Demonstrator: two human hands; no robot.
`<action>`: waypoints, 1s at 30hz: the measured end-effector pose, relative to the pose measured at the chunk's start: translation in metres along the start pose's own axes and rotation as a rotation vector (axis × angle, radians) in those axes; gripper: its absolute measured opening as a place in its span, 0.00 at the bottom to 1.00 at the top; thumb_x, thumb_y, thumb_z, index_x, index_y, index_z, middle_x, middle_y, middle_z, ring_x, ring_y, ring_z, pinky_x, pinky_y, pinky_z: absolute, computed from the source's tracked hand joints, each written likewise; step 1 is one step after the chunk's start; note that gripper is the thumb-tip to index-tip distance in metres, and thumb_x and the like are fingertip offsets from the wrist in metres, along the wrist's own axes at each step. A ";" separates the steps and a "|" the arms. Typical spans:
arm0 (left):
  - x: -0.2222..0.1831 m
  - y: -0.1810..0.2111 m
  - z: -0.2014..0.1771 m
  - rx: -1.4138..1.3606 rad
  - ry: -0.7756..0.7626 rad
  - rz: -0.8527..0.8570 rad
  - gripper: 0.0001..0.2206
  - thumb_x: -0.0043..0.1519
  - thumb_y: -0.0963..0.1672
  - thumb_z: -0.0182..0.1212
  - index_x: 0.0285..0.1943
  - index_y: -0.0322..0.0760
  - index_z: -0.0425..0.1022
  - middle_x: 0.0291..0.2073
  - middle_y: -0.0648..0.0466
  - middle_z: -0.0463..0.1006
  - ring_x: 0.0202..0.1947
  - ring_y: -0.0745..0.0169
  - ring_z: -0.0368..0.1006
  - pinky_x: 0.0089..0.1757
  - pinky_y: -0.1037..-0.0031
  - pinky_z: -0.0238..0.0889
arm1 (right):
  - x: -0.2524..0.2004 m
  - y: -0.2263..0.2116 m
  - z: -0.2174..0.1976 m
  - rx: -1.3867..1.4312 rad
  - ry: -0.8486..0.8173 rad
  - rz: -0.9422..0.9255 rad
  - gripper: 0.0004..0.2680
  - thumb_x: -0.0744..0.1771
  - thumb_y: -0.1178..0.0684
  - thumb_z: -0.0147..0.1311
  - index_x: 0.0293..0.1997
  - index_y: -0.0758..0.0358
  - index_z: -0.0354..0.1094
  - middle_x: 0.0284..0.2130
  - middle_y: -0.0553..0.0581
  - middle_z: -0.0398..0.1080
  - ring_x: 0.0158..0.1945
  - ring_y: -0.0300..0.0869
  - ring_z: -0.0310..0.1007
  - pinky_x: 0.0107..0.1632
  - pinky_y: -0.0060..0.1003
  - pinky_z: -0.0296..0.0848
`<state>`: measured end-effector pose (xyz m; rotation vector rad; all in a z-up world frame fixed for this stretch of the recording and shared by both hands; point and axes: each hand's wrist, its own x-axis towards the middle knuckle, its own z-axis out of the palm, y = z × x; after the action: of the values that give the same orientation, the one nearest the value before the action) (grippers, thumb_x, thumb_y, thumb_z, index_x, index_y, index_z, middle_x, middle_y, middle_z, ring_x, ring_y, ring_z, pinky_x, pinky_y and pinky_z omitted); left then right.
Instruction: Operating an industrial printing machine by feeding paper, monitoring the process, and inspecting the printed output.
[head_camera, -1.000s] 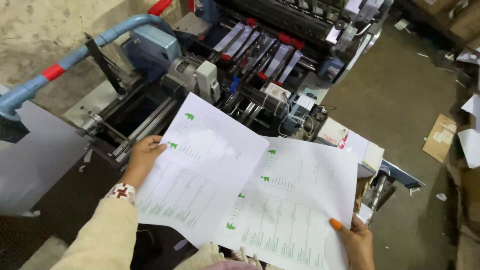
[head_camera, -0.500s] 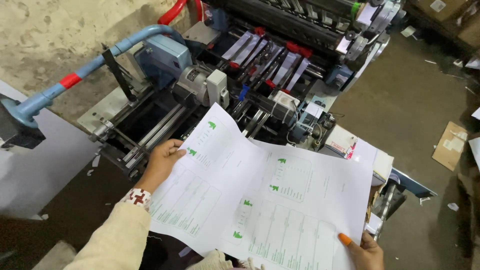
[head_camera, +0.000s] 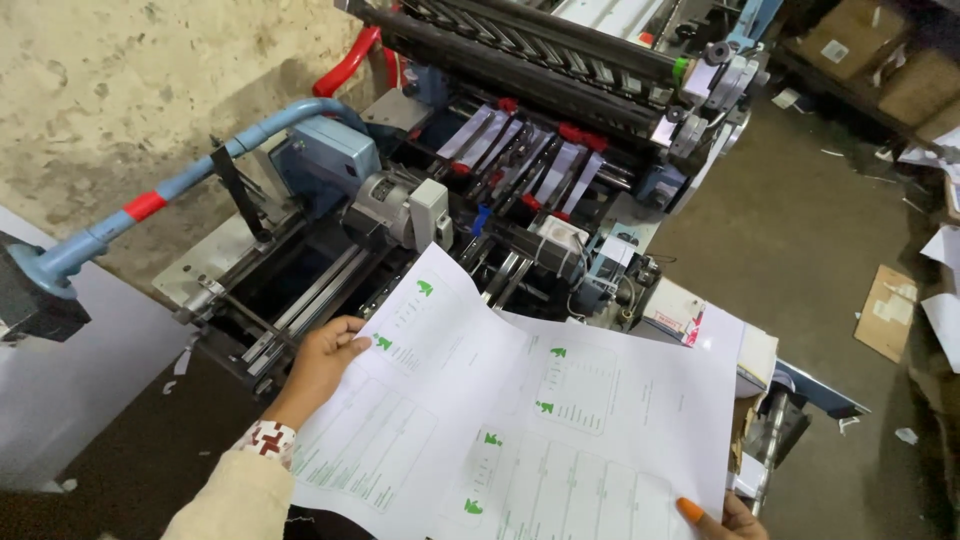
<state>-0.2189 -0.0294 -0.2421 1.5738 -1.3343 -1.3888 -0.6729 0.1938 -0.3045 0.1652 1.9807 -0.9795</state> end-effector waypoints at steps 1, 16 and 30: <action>0.001 -0.001 0.000 -0.001 0.000 0.000 0.08 0.61 0.39 0.57 0.47 0.33 0.76 0.37 0.49 0.84 0.35 0.60 0.78 0.37 0.71 0.72 | -0.010 -0.004 0.002 0.000 0.000 -0.001 0.16 0.63 0.66 0.59 0.57 0.69 0.66 0.54 0.60 0.67 0.53 0.55 0.64 0.62 0.47 0.62; -0.002 0.001 0.001 0.027 0.001 -0.015 0.09 0.60 0.39 0.57 0.49 0.33 0.75 0.40 0.49 0.84 0.38 0.59 0.78 0.39 0.70 0.72 | 0.003 -0.009 0.002 -0.082 0.014 0.079 0.20 0.65 0.64 0.57 0.64 0.63 0.60 0.61 0.57 0.62 0.59 0.53 0.59 0.70 0.50 0.50; -0.041 0.055 0.009 0.098 -0.054 0.102 0.06 0.61 0.40 0.56 0.45 0.35 0.76 0.35 0.53 0.84 0.34 0.65 0.78 0.36 0.76 0.70 | 0.000 0.024 0.001 0.011 0.034 -0.253 0.17 0.60 0.66 0.61 0.55 0.71 0.69 0.45 0.68 0.73 0.43 0.53 0.70 0.46 0.46 0.70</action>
<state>-0.2390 -0.0047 -0.1808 1.5181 -1.5142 -1.3304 -0.6610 0.2097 -0.3181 -0.0661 2.0615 -1.1547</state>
